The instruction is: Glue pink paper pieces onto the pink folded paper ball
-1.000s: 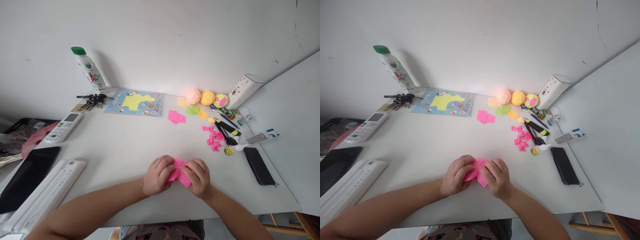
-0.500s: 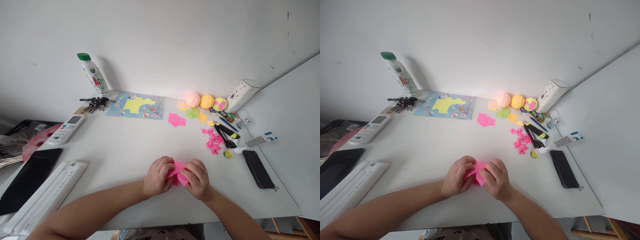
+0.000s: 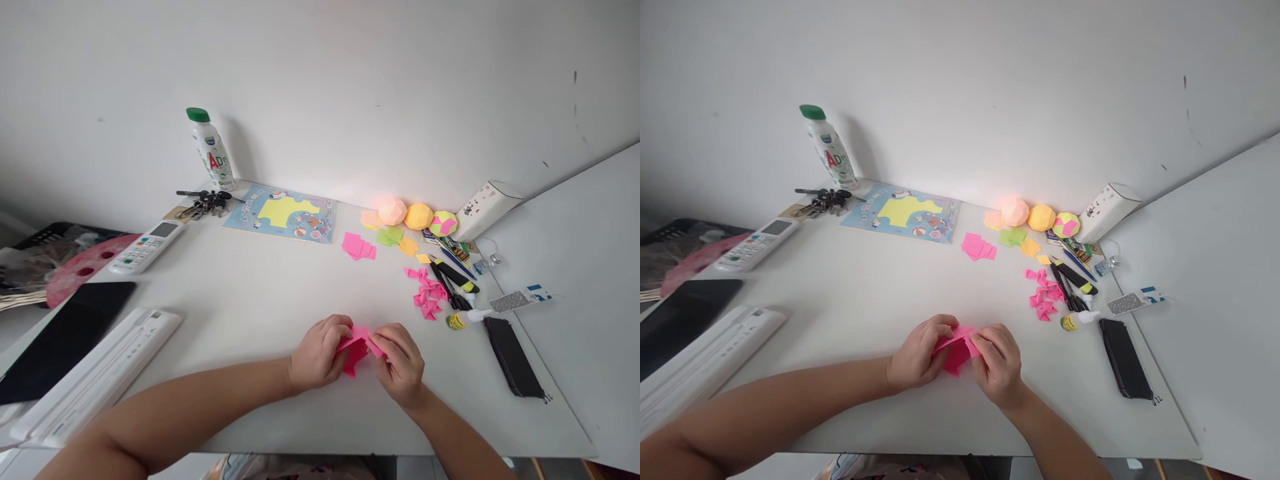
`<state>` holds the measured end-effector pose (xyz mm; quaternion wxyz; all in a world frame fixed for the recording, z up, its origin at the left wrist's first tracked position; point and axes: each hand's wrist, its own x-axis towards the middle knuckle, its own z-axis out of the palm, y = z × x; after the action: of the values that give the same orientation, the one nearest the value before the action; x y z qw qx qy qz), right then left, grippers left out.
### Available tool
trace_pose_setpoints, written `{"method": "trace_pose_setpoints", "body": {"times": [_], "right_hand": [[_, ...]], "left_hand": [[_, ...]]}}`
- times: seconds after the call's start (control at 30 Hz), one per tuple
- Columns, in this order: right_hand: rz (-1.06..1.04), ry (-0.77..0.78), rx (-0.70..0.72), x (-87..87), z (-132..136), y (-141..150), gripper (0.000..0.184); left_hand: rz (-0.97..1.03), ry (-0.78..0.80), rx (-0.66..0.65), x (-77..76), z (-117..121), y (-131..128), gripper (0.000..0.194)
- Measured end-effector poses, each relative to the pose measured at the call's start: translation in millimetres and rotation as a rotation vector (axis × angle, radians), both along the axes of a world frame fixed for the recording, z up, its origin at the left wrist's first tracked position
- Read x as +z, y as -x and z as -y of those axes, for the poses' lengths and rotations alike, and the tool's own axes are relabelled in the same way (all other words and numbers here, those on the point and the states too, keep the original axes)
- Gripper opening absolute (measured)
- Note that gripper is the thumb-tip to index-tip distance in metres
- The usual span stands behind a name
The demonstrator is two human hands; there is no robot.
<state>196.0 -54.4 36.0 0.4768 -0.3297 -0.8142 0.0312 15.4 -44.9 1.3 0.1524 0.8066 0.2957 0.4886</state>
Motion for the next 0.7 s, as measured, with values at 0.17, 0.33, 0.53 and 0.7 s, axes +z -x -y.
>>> {"method": "trace_pose_setpoints", "body": {"times": [0.17,0.33,0.53,0.7], "right_hand": [[0.025,-0.007,-0.037,1.7,1,2,0.027],[0.100,-0.089,-0.045,1.8,-1,0,0.031],[0.065,0.024,-0.024,2.5,-6,-2,0.019],[0.043,0.193,-0.018,2.4,-8,-1,0.015]], "left_hand": [[0.016,-0.014,0.014,-3.3,-2,-2,0.021],[0.028,0.019,0.022,-1.8,-3,-2,0.022],[-0.012,0.161,0.015,8.3,-1,-2,0.016],[-0.117,0.352,0.087,18.3,-3,-1,0.012]]}}
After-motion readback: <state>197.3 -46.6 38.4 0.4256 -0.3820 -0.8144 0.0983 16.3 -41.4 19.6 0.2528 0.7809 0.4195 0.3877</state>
